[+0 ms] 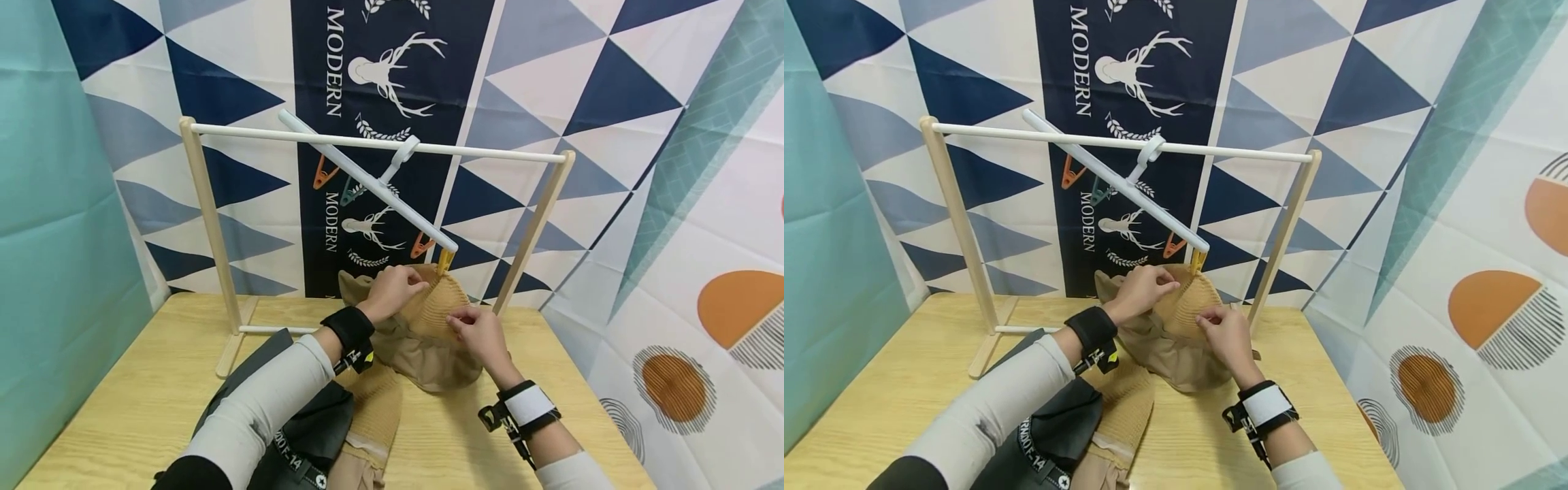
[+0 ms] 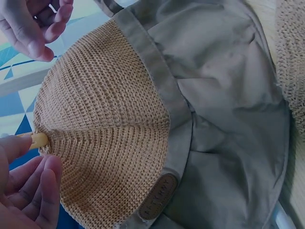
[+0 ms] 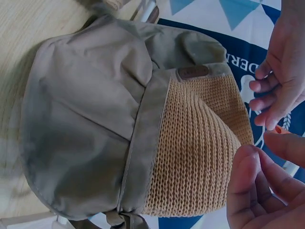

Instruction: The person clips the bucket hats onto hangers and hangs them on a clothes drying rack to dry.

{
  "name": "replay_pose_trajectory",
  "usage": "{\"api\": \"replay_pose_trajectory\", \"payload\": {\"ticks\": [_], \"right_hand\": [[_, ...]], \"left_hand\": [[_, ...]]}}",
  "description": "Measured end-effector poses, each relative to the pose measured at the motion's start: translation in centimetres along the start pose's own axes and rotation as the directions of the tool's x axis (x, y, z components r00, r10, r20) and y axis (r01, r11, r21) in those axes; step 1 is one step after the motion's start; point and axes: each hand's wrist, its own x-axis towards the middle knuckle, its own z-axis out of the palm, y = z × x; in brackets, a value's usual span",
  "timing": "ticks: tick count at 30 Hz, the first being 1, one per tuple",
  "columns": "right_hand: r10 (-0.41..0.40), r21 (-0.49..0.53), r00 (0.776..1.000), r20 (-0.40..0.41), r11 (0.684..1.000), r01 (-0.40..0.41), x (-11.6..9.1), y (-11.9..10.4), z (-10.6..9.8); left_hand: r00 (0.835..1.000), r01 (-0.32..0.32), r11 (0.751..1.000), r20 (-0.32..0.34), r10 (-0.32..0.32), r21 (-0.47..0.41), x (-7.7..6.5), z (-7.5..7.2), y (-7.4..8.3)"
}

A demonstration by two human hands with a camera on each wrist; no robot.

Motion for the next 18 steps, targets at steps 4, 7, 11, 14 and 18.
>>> {"api": "replay_pose_trajectory", "payload": {"ticks": [4, 7, 11, 14, 18], "right_hand": [[-0.007, -0.015, 1.000, 0.009, 1.000, 0.007, -0.2, -0.1, 0.3], [-0.007, -0.028, 1.000, 0.017, 1.000, 0.007, -0.4, -0.1, 0.7], [0.002, -0.022, 1.000, 0.027, 1.000, -0.001, -0.7, -0.1, 1.1], [0.025, 0.015, 0.998, 0.049, 1.000, -0.025, -1.0, -0.1, 1.4], [0.055, 0.044, 0.996, 0.068, 0.997, -0.058, -1.3, 0.1, 1.7]], "left_hand": [[1.000, -0.001, 1.000, -0.010, 0.001, -0.002, -0.2, 0.0, -0.2], [1.000, -0.015, 1.000, -0.009, 0.015, 0.010, -0.5, 0.1, -0.6], [0.999, -0.029, 1.000, 0.012, 0.030, -0.011, -1.1, 0.2, -1.2], [1.000, -0.011, 0.999, 0.026, 0.012, -0.031, -1.5, 0.2, -1.6], [0.999, 0.004, 1.000, 0.043, -0.004, 0.002, -1.9, 0.2, -2.0]]}}
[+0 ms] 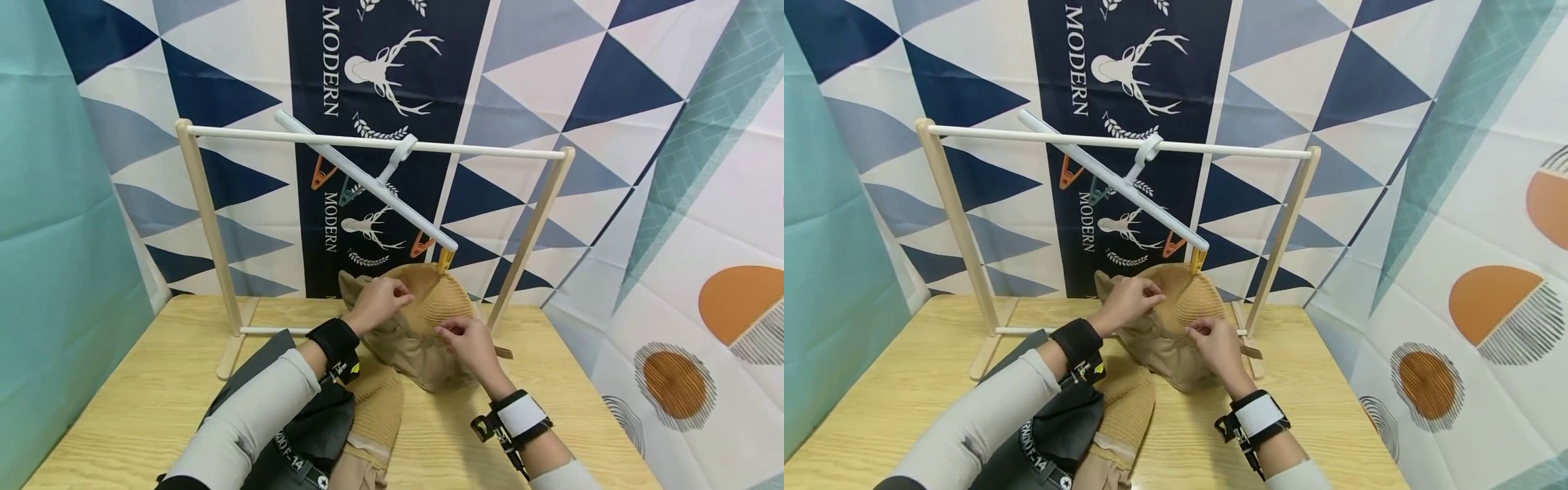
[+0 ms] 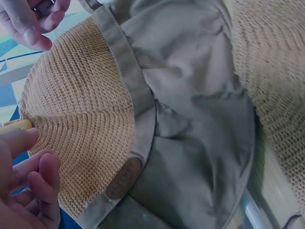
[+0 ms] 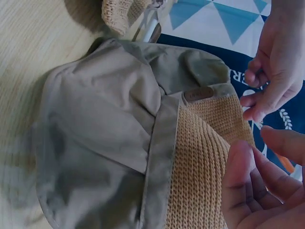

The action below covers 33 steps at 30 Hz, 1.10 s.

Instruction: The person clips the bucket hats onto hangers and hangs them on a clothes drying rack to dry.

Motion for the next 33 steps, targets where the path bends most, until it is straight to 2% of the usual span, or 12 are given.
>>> {"api": "replay_pose_trajectory", "payload": {"ticks": [3, 9, 15, 18, 27, 33], "right_hand": [[0.005, -0.011, 1.000, 0.002, 1.000, -0.005, -0.1, 0.1, 0.4], [-0.006, -0.014, 1.000, 0.030, 1.000, 0.006, -0.4, 0.2, 1.3], [0.032, -0.023, 0.998, 0.053, 0.999, -0.030, -0.8, 0.5, 2.6], [0.042, -0.040, 0.997, 0.067, 0.998, -0.040, -1.0, 0.5, 3.0], [-0.001, -0.090, 0.995, 0.095, 0.996, 0.010, -1.3, 0.3, 4.3], [-0.011, -0.090, 0.993, 0.117, 0.996, 0.022, -1.5, 0.5, 4.9]], "left_hand": [[1.000, -0.006, 1.000, 0.002, 0.006, 0.029, -0.3, 0.1, -0.4], [1.000, 0.002, 1.000, 0.003, -0.002, 0.015, -1.1, 0.4, -1.1], [0.998, 0.044, 0.999, 0.040, -0.043, -0.012, -1.9, 0.6, -2.4], [0.997, 0.058, 0.998, 0.046, -0.058, 0.007, -2.2, 0.7, -3.1], [0.991, 0.106, 0.994, 0.079, -0.109, 0.039, -3.1, 0.3, -4.4], [0.977, 0.167, 0.983, 0.118, -0.176, 0.082, -3.8, 0.0, -4.9]]}}
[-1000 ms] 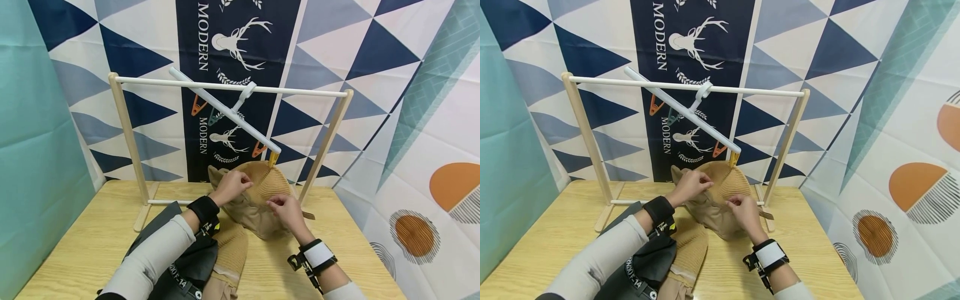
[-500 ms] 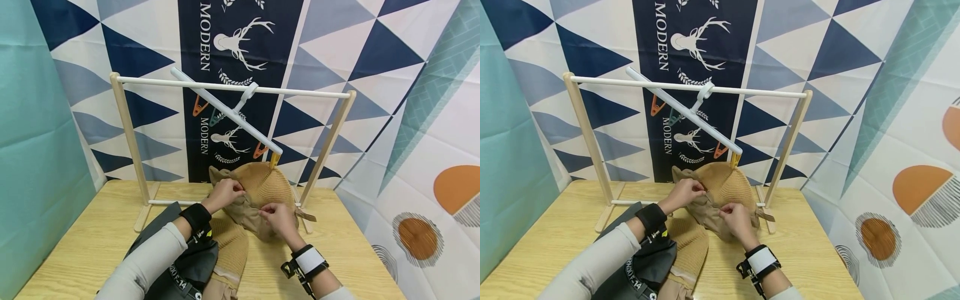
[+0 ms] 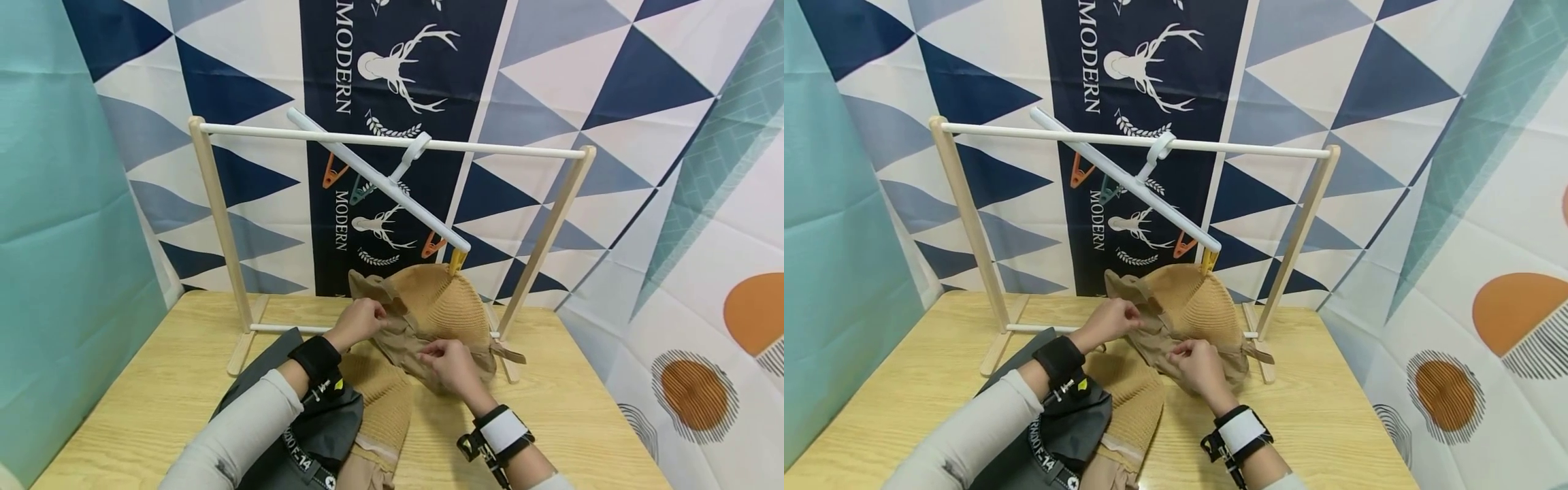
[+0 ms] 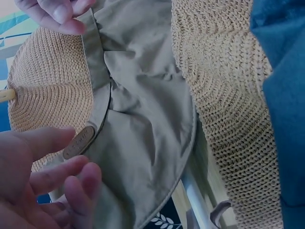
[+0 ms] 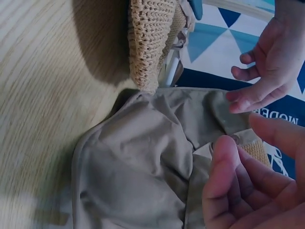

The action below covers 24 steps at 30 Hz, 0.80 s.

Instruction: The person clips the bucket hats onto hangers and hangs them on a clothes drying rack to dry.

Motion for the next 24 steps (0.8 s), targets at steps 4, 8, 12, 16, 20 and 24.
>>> {"api": "replay_pose_trajectory", "payload": {"ticks": [4, 8, 12, 16, 20, 24], "right_hand": [[0.021, 0.001, 0.999, 0.024, 1.000, -0.021, -0.2, 0.2, 0.3], [0.019, -0.003, 0.998, 0.055, 1.000, -0.019, -0.6, 0.8, 1.0], [0.005, -0.033, 0.996, 0.086, 0.999, -0.002, -0.8, 1.2, 1.3], [0.013, -0.020, 0.991, 0.131, 1.000, -0.010, -0.8, 1.1, 1.3], [0.024, 0.008, 0.981, 0.192, 1.000, -0.026, -0.7, 1.1, 1.5], [0.021, 0.019, 0.974, 0.227, 0.999, -0.026, -0.9, 1.2, 2.0]], "left_hand": [[0.999, 0.029, 1.000, 0.037, -0.028, -0.010, -0.4, 0.0, -0.3], [0.996, 0.049, 0.999, 0.073, -0.048, -0.016, -1.0, 0.5, -0.9], [0.993, 0.064, 0.998, 0.097, -0.061, -0.025, -1.6, 1.1, -1.6], [0.993, 0.082, 0.995, 0.095, -0.077, -0.054, -1.9, 1.3, -1.9], [0.992, 0.093, 0.995, 0.092, -0.089, -0.037, -2.0, 1.5, -2.3], [0.987, 0.117, 0.993, 0.110, -0.114, -0.026, -2.2, 1.8, -2.7]]}}
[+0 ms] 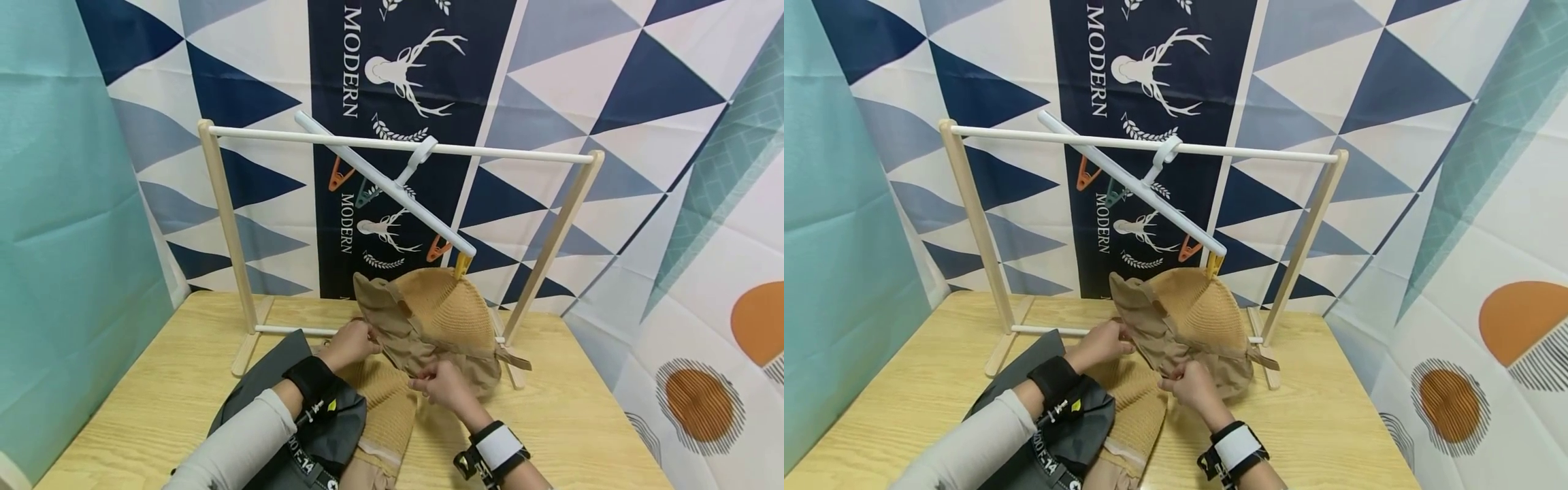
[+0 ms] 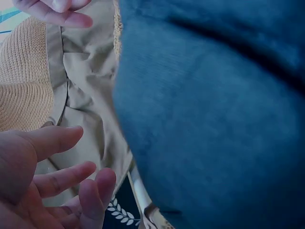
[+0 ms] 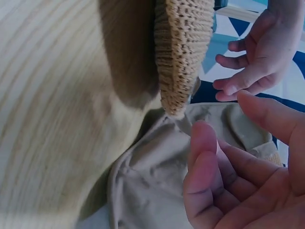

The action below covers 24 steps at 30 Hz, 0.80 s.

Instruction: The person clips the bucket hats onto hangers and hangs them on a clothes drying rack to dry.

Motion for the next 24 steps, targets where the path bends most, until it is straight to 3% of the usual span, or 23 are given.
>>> {"api": "replay_pose_trajectory", "payload": {"ticks": [12, 21, 24], "right_hand": [[0.046, 0.081, 0.991, 0.124, 0.995, -0.056, -0.6, 1.0, 1.3], [-0.010, 0.056, 0.997, 0.074, 0.998, 0.006, -0.6, 1.7, 2.2], [0.000, 0.028, 0.999, 0.055, 1.000, -0.001, -0.5, 1.9, 2.6]], "left_hand": [[0.999, 0.002, 1.000, 0.039, -0.002, -0.011, -0.5, 0.8, -1.5], [0.996, 0.070, 0.998, 0.063, -0.070, -0.003, -0.2, 1.6, -1.8], [0.997, 0.046, 0.999, 0.068, -0.047, 0.016, -0.2, 1.6, -2.0]]}}
